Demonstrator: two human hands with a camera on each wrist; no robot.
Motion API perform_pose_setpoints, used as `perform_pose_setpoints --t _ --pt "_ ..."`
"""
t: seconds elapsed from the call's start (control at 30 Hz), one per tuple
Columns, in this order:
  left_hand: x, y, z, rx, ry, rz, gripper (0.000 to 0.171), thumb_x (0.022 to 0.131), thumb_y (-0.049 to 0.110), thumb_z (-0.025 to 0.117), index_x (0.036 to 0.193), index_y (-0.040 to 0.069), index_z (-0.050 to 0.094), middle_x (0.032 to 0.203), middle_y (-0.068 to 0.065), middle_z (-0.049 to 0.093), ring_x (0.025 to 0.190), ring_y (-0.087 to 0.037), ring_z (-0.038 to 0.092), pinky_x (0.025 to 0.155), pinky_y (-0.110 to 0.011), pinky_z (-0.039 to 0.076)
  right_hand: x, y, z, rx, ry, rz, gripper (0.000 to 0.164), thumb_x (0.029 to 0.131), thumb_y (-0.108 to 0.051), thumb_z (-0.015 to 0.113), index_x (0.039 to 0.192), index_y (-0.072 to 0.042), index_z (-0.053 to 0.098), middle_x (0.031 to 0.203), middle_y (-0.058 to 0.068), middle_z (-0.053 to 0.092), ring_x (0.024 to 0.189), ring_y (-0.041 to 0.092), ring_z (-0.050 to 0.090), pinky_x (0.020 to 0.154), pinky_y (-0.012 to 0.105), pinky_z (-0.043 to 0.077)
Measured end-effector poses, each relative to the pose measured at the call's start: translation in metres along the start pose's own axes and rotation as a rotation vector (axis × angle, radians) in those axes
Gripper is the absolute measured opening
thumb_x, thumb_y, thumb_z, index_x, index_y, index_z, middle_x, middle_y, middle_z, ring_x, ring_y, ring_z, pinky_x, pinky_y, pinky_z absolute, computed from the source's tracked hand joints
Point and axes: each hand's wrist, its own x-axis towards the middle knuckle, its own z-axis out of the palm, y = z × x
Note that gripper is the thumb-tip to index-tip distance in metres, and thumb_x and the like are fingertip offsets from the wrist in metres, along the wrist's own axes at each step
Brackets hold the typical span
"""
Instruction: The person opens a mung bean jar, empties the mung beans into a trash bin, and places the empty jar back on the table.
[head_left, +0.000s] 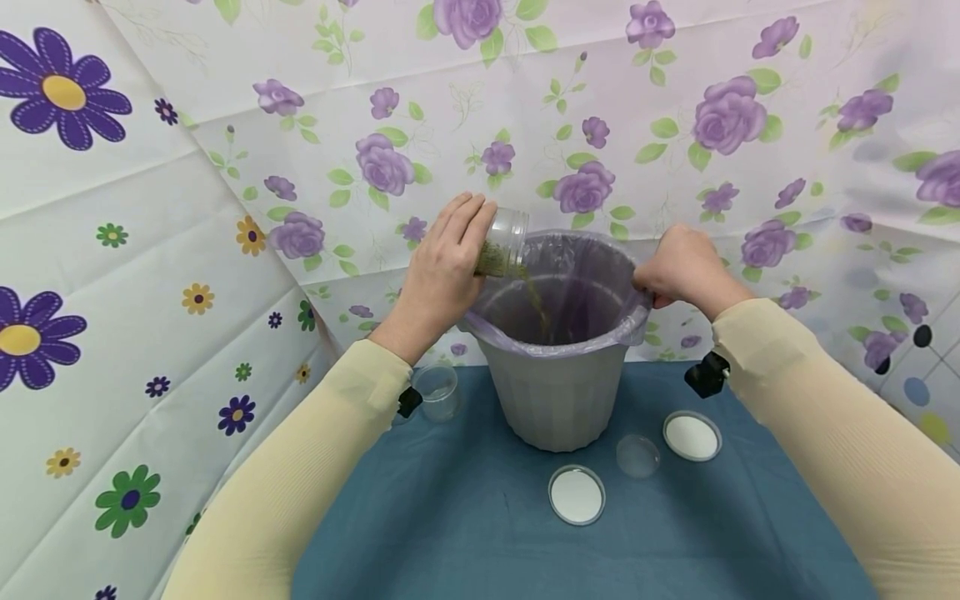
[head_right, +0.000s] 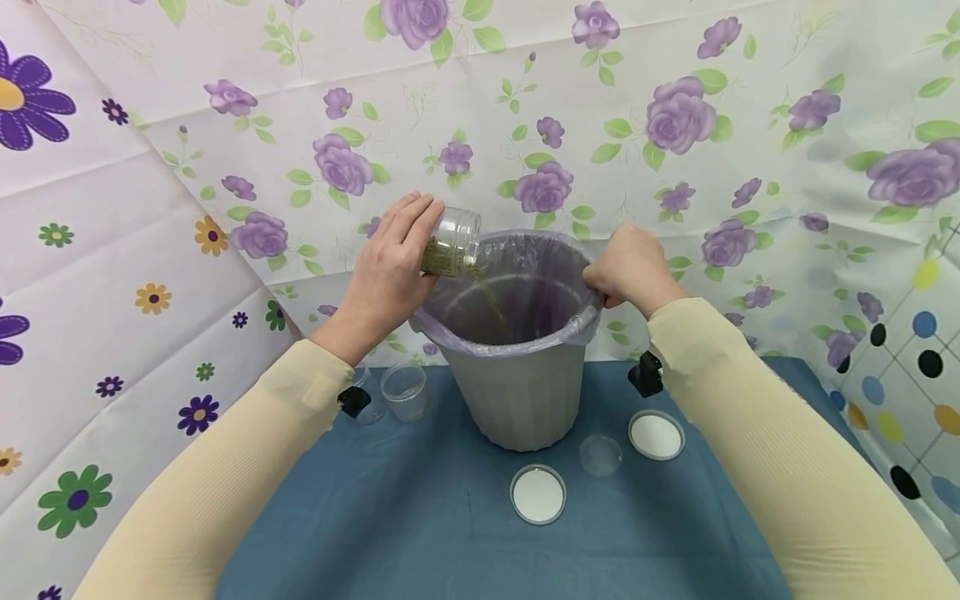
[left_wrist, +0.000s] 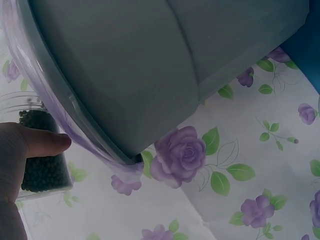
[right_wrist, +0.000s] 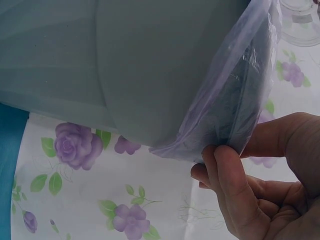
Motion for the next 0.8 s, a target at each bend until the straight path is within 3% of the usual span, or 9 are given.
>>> perform_pose_setpoints --t 0.8 --pt "0.0007 -0.0003 0.0005 0.000 0.013 0.005 0.070 0.069 -0.002 0.072 0.134 0.003 0.046 0.136 -0.017 0.047 0.134 -0.029 0.038 0.114 -0.031 0.030 0.0004 0.0008 0.0004 0.004 0.000 -0.014 0.020 0.074 -0.015 0.059 0.066 0.003 0.064 0.053 0.010 0.065 0.048 0.020 0.066 0.048 0.032 0.053"
